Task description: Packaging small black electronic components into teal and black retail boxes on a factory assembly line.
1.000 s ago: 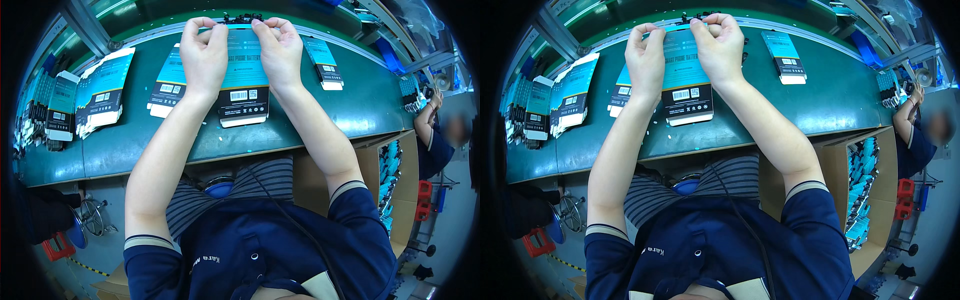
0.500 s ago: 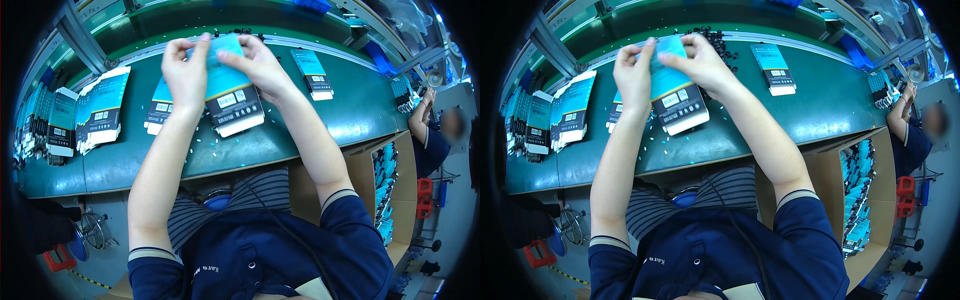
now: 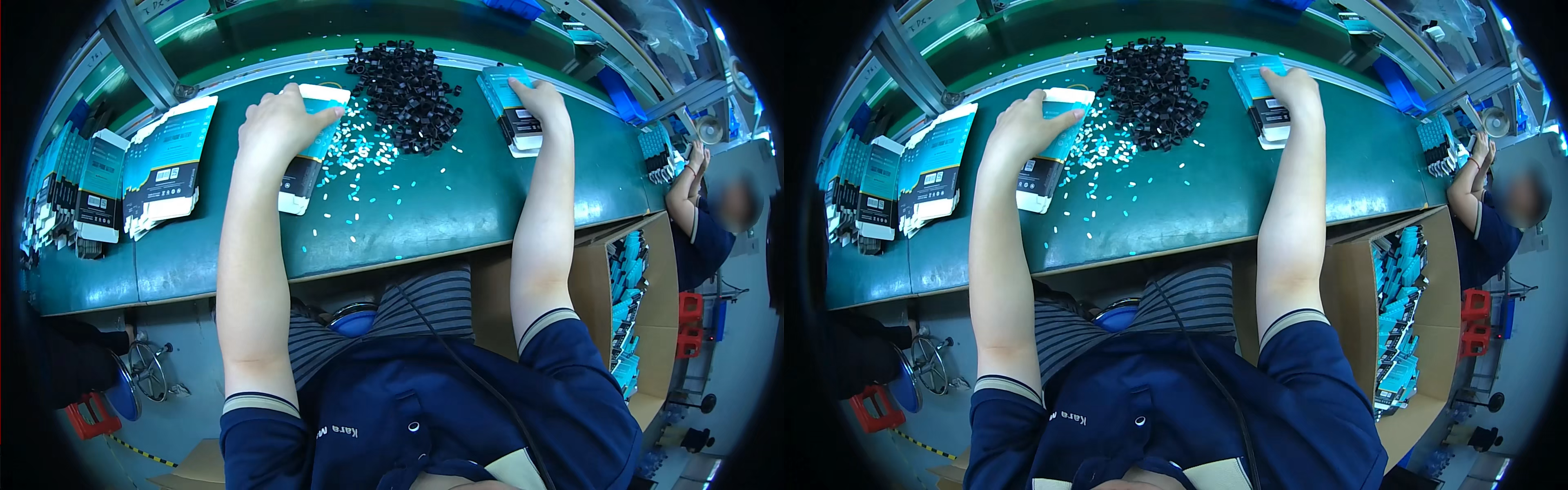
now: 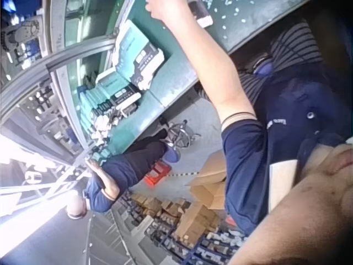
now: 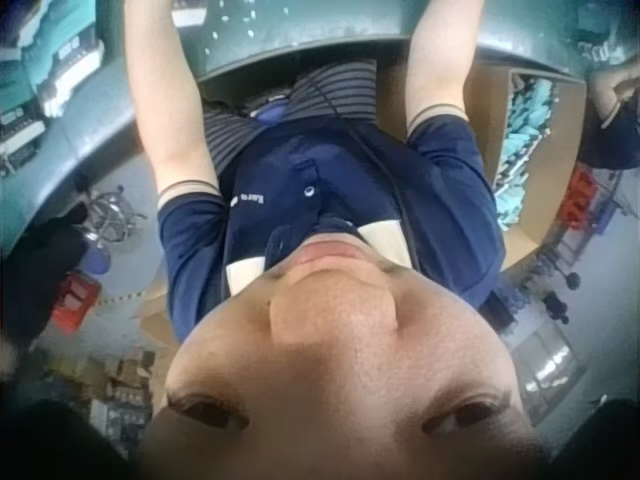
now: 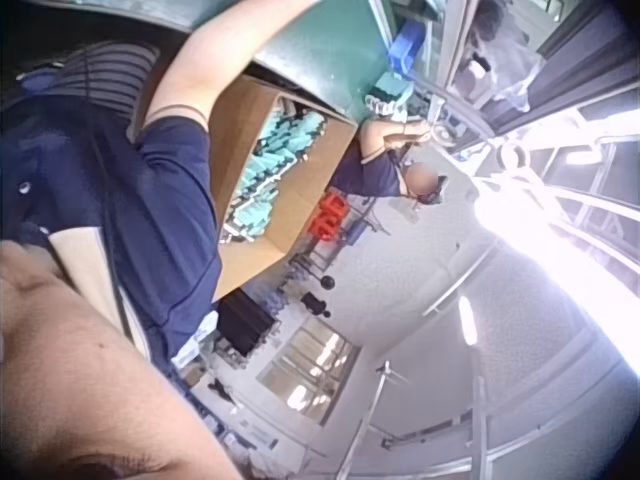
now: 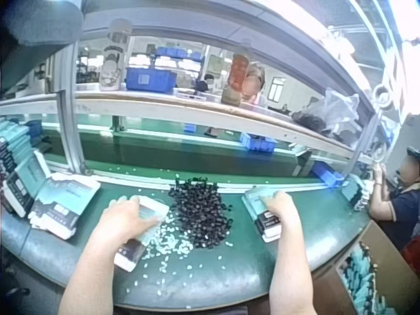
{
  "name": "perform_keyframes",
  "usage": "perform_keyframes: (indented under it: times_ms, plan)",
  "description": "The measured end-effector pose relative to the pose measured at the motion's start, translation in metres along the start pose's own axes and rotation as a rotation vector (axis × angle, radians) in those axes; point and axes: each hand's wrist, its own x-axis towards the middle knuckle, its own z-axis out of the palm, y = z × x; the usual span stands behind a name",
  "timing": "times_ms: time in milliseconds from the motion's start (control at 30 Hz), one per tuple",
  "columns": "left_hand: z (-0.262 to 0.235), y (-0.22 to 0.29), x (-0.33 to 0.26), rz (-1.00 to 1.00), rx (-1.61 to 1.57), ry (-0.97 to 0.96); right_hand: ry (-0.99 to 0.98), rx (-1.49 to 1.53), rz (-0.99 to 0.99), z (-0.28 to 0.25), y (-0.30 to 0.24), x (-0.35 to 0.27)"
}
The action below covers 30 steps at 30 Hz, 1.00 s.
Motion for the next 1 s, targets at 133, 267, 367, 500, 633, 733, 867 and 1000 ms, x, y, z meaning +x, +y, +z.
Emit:
perform_keyframes:
  times_ms: [133,267,367,500,633,733,867,1000]
  plan:
    - [-0.002,-0.004,-0.001,-0.007,0.013,-0.018,0.321,-0.402,-0.115,0.011,-0.015,-0.028]
    - [-0.001,-0.005,0.0,0.015,-0.033,0.046,0.21,0.193,-0.637,0.026,-0.046,-0.041]
    - [-0.002,-0.006,0.003,0.019,-0.012,0.098,-0.003,0.023,-0.64,0.036,-0.061,-0.063]
    - [-0.003,-0.004,0.001,0.08,0.028,0.182,-0.035,-0.047,-0.541,0.043,-0.06,-0.061]
    - [-0.008,-0.018,0.01,0.076,-0.25,0.243,-0.031,-0.072,-0.543,0.038,-0.06,-0.061]
    - [-0.013,-0.026,0.019,0.111,-0.613,0.248,-0.004,0.023,-0.585,0.032,-0.065,-0.065]
    - [-0.013,-0.003,0.005,0.089,-1.226,-0.037,-0.111,0.606,-0.644,0.028,-0.079,-0.083]
    - [0.001,0.014,0.001,0.212,-1.488,-0.191,-0.417,1.264,-0.64,0.025,-0.1,-0.113]
